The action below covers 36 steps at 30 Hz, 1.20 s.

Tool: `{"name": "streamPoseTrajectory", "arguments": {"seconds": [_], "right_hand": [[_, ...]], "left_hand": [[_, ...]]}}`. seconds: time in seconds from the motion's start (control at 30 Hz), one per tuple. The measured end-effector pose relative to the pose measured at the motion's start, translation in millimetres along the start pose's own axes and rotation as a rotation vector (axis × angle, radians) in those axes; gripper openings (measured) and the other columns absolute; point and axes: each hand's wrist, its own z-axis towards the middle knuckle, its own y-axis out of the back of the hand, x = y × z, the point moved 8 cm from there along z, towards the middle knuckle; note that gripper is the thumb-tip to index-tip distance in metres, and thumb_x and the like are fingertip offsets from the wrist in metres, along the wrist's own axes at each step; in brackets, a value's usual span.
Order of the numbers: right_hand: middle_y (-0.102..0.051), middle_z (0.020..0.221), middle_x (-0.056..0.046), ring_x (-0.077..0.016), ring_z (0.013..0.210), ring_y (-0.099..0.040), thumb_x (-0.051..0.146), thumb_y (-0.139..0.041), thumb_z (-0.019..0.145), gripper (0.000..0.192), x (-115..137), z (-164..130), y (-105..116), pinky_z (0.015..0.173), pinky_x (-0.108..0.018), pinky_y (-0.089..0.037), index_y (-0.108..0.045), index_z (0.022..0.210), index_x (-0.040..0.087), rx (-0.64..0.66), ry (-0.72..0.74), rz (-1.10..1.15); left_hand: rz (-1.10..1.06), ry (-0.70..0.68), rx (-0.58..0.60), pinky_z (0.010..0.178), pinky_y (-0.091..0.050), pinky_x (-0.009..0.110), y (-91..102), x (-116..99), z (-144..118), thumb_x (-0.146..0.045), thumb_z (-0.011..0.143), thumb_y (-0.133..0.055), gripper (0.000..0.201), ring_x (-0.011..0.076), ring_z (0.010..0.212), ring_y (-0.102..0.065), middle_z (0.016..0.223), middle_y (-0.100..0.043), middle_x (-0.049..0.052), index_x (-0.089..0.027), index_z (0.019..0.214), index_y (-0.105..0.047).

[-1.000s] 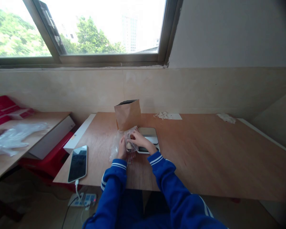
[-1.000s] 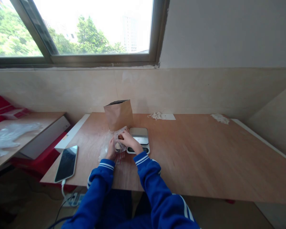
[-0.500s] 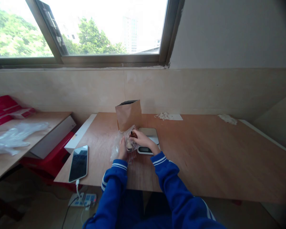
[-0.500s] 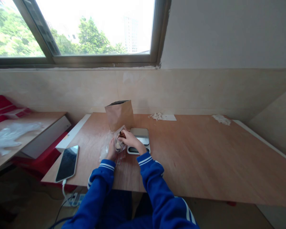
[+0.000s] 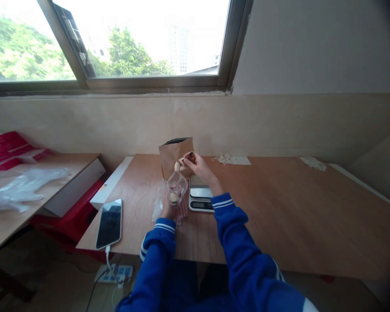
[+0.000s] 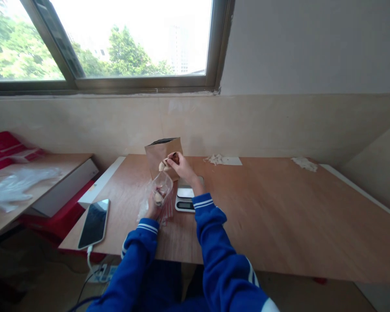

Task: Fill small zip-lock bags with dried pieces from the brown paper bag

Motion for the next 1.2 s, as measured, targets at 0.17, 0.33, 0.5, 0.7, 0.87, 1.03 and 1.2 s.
{"name": "streamPoseTrajectory", "arguments": {"seconds": [0.17,0.33,0.5,0.7,0.87,1.03,1.2], "right_hand": [[-0.064,0.102,-0.006,-0.016,0.098,-0.064,0.032,-0.059,0.091,0.019,31,74,17,0.091,-0.03,-0.05,-0.048,0.102,0.021,-0.277,0.168,-0.064],[-0.06,0.094,-0.003,-0.0141,0.088,-0.06,0.015,-0.053,0.089,0.014,38,118,-26,0.087,-0.029,-0.048,-0.046,0.099,0.022,-0.144,0.272,-0.303],[-0.055,0.094,-0.004,-0.0147,0.09,-0.054,0.011,-0.05,0.085,0.012,30,113,-46,0.091,-0.029,-0.046,-0.046,0.09,0.022,-0.121,0.348,-0.451],[-0.055,0.09,0.0,-0.0112,0.08,-0.055,0.012,-0.051,0.082,0.018,22,110,-35,0.078,-0.023,-0.049,-0.045,0.095,0.023,-0.198,0.271,-0.338],[-0.056,0.084,0.004,-0.0104,0.076,-0.057,0.017,-0.056,0.078,0.026,33,111,-16,0.072,-0.022,-0.048,-0.042,0.099,0.023,-0.316,0.256,-0.21],[-0.052,0.076,0.007,-0.0104,0.068,-0.054,0.017,-0.056,0.073,0.026,37,119,-30,0.067,-0.022,-0.044,-0.044,0.096,0.023,-0.126,0.245,-0.3],[-0.05,0.076,0.007,-0.0107,0.069,-0.053,0.018,-0.054,0.072,0.027,29,125,-41,0.066,-0.021,-0.043,-0.046,0.097,0.022,-0.028,0.211,-0.373]], "left_hand": [[-0.061,0.024,-0.098,0.077,-0.054,0.043,1.3,-4,-8,-0.043,0.078,-0.061,0.022,0.0261,0.075,-0.068,0.061,-0.064,0.004,-0.022,0.079,-0.061],[-0.039,0.012,-0.088,0.08,-0.053,0.045,-2.9,-9,-14,-0.045,0.076,-0.061,0.023,0.0284,0.08,-0.069,0.062,-0.064,0.005,-0.022,0.079,-0.06],[-0.03,0.009,-0.073,0.084,-0.051,0.047,-4.6,-10,-13,-0.047,0.075,-0.061,0.024,0.031,0.09,-0.069,0.071,-0.068,0.008,-0.023,0.078,-0.059],[-0.024,0.009,-0.065,0.085,-0.05,0.047,-7.7,-13,-16,-0.049,0.074,-0.061,0.028,0.0315,0.09,-0.068,0.068,-0.066,0.008,-0.022,0.081,-0.059],[-0.039,0.002,-0.091,0.072,-0.052,0.04,-7.4,-15,-17,-0.051,0.076,-0.061,0.031,0.024,0.07,-0.066,0.06,-0.059,0.003,-0.02,0.075,-0.058],[-0.066,0.006,-0.104,0.062,-0.051,0.031,-6.5,-17,-17,-0.044,0.076,-0.066,0.026,0.0149,0.054,-0.057,0.056,-0.054,-0.001,-0.02,0.072,-0.058],[-0.084,0.008,-0.096,0.064,-0.051,0.032,-7.4,-17,-17,-0.04,0.077,-0.065,0.022,0.0172,0.06,-0.059,0.059,-0.057,0.002,-0.02,0.072,-0.059]]}}
